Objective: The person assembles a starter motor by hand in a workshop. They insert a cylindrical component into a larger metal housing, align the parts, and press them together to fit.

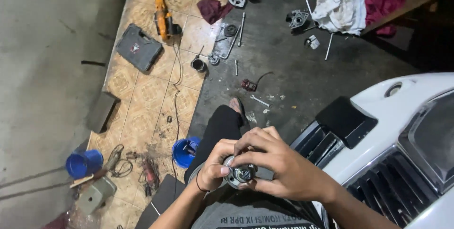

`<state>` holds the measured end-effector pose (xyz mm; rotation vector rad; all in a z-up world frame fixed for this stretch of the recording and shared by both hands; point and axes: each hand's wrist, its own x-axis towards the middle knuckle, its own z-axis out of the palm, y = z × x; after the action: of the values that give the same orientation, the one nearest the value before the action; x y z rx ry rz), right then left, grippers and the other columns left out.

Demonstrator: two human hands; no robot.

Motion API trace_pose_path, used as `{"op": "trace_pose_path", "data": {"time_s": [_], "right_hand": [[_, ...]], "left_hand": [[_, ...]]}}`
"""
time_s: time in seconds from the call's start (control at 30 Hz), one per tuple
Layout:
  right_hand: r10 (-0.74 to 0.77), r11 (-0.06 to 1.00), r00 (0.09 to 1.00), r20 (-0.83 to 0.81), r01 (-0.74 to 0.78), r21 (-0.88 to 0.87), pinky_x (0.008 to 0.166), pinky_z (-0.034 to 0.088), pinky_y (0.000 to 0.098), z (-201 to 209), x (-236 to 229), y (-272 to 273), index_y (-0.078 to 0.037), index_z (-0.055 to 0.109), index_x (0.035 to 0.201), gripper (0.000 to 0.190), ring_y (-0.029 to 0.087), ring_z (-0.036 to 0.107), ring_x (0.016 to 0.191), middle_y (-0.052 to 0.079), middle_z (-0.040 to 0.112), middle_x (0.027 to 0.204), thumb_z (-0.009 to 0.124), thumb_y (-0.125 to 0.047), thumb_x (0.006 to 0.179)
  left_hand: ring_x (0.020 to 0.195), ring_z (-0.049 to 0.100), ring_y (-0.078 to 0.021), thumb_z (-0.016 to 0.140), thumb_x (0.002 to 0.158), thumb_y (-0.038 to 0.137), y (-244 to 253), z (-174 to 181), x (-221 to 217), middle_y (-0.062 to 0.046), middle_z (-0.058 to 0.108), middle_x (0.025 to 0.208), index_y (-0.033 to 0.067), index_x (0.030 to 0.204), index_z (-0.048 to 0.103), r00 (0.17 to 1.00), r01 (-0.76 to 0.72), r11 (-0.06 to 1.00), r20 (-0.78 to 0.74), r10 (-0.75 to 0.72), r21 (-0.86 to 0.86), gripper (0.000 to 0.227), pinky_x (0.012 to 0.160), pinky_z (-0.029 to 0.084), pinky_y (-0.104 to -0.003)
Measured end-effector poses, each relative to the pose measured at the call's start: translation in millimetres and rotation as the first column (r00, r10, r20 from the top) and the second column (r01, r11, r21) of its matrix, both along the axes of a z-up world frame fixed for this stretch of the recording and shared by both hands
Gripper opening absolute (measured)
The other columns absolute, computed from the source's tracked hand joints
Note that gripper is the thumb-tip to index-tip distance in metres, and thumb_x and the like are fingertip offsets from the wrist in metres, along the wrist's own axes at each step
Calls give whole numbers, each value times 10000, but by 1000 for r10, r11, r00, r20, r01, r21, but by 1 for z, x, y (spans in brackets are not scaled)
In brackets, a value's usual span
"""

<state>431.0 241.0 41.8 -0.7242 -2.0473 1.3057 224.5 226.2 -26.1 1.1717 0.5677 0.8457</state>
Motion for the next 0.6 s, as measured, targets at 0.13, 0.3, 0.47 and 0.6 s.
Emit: {"op": "trace_pose_path", "data": {"time_s": [0.13, 0.3, 0.47, 0.6], "right_hand": [[-26, 997, 1000, 1, 26, -78, 931, 378, 422, 7, 6, 29, -150, 700, 1170, 230, 261, 571, 1105, 78, 608, 1176, 715, -228, 954], [-36, 996, 999, -23, 34, -88, 976, 438, 480, -5, 11, 76, -72, 675, 1213, 362, 321, 595, 1148, 131, 630, 1227, 746, -294, 935], [-122, 985, 991, -55, 114, -131, 956, 479, 459, -10, 11, 123, -84, 711, 1209, 352, 289, 634, 1088, 109, 669, 1198, 788, -235, 901], [-143, 983, 988, -53, 136, -121, 945, 509, 439, -8, 15, 153, -95, 732, 1191, 354, 276, 645, 1060, 76, 696, 1160, 816, -218, 870]], "left_hand": [[696, 509, -197, 517, 921, 661, 39, 1, 3, -71, 566, 792, 47, 776, 578, 999, 35, 999, 2, -35, 27, 634, 662, 368, -353], [695, 471, -174, 491, 932, 728, 93, -15, 3, -49, 510, 766, 51, 780, 575, 993, 119, 992, -19, -118, 45, 699, 659, 337, -339], [745, 528, -184, 480, 945, 747, 152, -6, 5, -60, 559, 828, 23, 906, 618, 986, 164, 986, 10, -164, 18, 738, 704, 395, -335], [743, 521, -154, 535, 933, 782, 175, -12, 12, -44, 580, 865, 21, 1013, 646, 983, 176, 984, 37, -177, 27, 773, 685, 390, -312]]}}
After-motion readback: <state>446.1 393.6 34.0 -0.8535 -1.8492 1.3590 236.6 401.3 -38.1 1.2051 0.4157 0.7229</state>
